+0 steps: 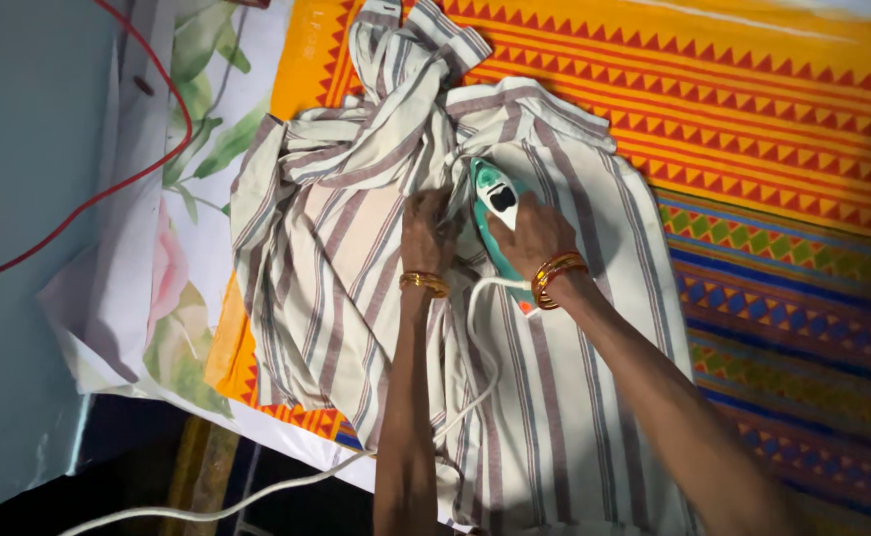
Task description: The person irons a striped shirt on a patterned mat using a green electric iron. They repeatedly smooth the fabric with one hand while moving the iron with the other, adjusting the shirt's position several times to cover different areas.
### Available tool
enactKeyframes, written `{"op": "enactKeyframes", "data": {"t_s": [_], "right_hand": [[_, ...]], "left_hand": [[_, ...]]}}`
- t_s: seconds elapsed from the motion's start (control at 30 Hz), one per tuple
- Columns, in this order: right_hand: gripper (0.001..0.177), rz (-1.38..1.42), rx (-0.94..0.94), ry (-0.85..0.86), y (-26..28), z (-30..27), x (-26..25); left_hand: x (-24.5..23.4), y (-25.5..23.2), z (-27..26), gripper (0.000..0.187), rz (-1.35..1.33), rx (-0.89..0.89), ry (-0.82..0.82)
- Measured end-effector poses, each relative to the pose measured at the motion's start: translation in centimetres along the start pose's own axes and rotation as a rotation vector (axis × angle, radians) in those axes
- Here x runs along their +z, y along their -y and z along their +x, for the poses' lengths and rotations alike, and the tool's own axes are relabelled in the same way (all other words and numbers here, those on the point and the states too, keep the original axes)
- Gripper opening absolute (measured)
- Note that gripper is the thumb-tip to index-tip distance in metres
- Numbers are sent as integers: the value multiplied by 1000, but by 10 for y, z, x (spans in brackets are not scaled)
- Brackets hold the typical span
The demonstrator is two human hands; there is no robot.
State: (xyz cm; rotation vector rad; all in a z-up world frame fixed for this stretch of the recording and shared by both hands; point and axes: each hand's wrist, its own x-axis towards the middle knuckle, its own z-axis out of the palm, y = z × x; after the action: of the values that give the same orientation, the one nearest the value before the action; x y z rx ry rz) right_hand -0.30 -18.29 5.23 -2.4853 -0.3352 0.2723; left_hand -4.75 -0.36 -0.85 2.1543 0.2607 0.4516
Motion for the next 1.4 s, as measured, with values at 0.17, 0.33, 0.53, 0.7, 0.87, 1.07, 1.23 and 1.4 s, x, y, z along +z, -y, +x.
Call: {"op": "enactKeyframes", "data": {"t_s": [0.17, 0.33, 0.53, 0.7, 0.87, 1.07, 1.23, 1.4], "right_hand": [[51, -57, 72, 114, 6, -14, -9], [51, -182, 6, 78, -2, -32, -9], [52, -169, -69, -240, -16, 4, -7], [59, -34, 123, -104, -27, 19, -36], [61, 47, 310, -37, -29, -8, -45], [55, -61, 303, 8, -42, -54, -35], [52, -62, 242, 15, -46, -55, -35], [56, -81, 207, -5, -42, -13, -39]], "left_hand": [[-1, -6, -7, 58, -17, -70, -81], [4, 9, -10, 68, 160, -13, -22], [15, 18, -8, 61, 245, -12, -30], [10, 1, -9, 65, 277, 5, -53], [11, -23, -25, 80, 352, 190, -87], [64, 20, -35, 61, 695, 382, 228], [68, 35, -46, 63, 686, 277, 245], [52, 19, -46, 70, 636, 246, 266]]}}
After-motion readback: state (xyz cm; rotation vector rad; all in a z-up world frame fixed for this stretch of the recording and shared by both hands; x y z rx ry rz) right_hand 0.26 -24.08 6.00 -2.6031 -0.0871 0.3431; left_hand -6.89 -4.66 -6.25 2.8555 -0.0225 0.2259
